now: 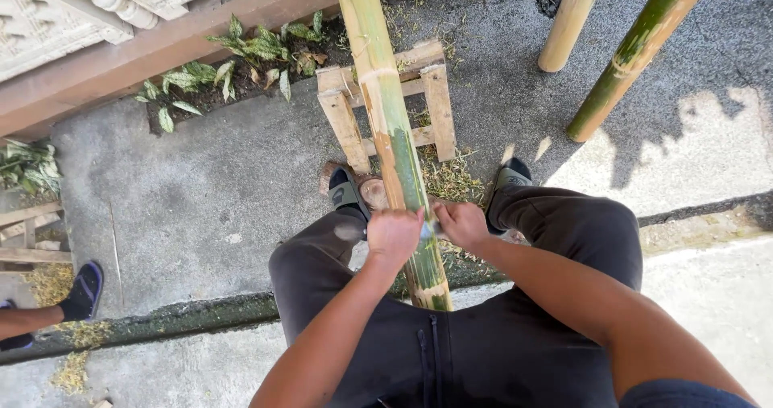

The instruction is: Using a knife to shave and smooth the outer surface of a bamboo pole.

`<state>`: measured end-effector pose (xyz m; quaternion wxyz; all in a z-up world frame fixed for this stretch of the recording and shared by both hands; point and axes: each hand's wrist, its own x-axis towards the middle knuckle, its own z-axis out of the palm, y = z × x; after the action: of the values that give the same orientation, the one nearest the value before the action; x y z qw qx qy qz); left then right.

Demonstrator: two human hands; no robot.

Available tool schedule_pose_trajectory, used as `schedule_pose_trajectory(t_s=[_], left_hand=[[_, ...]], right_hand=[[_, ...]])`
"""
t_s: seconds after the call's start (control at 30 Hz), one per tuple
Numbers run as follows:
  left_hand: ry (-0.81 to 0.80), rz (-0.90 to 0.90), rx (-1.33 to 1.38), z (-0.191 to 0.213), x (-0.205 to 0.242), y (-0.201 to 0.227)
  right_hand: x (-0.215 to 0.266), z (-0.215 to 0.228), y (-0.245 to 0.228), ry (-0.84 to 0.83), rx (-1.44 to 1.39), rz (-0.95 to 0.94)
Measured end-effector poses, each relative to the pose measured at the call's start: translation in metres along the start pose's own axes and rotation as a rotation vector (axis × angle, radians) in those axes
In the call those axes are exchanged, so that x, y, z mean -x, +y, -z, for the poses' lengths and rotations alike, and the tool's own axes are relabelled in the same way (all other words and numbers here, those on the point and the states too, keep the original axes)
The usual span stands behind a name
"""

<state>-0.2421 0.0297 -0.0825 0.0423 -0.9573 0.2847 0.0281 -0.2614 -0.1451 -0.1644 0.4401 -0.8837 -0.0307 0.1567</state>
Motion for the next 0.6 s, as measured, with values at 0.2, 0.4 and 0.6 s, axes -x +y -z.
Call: schedule_pose_trajectory(t_s=[0.2, 0.4, 0.6], left_hand=[[-0.047, -0.048, -0.145, 0.01, -0.1, -0.049], [0.05, -0.122, -0.256, 0.007, -0.177, -0.08], [-0.073, -0.184, -0.328, 0.009, -0.219, -0.091]], right_hand=[[-0.093, 0.011, -0.01, 0.467, -0.072, 0.136], [-0.176, 0.032, -0.008, 0.487, -0.323, -0.077], [-0.22, 0.029, -0.005, 0.505, -0.439, -0.211]])
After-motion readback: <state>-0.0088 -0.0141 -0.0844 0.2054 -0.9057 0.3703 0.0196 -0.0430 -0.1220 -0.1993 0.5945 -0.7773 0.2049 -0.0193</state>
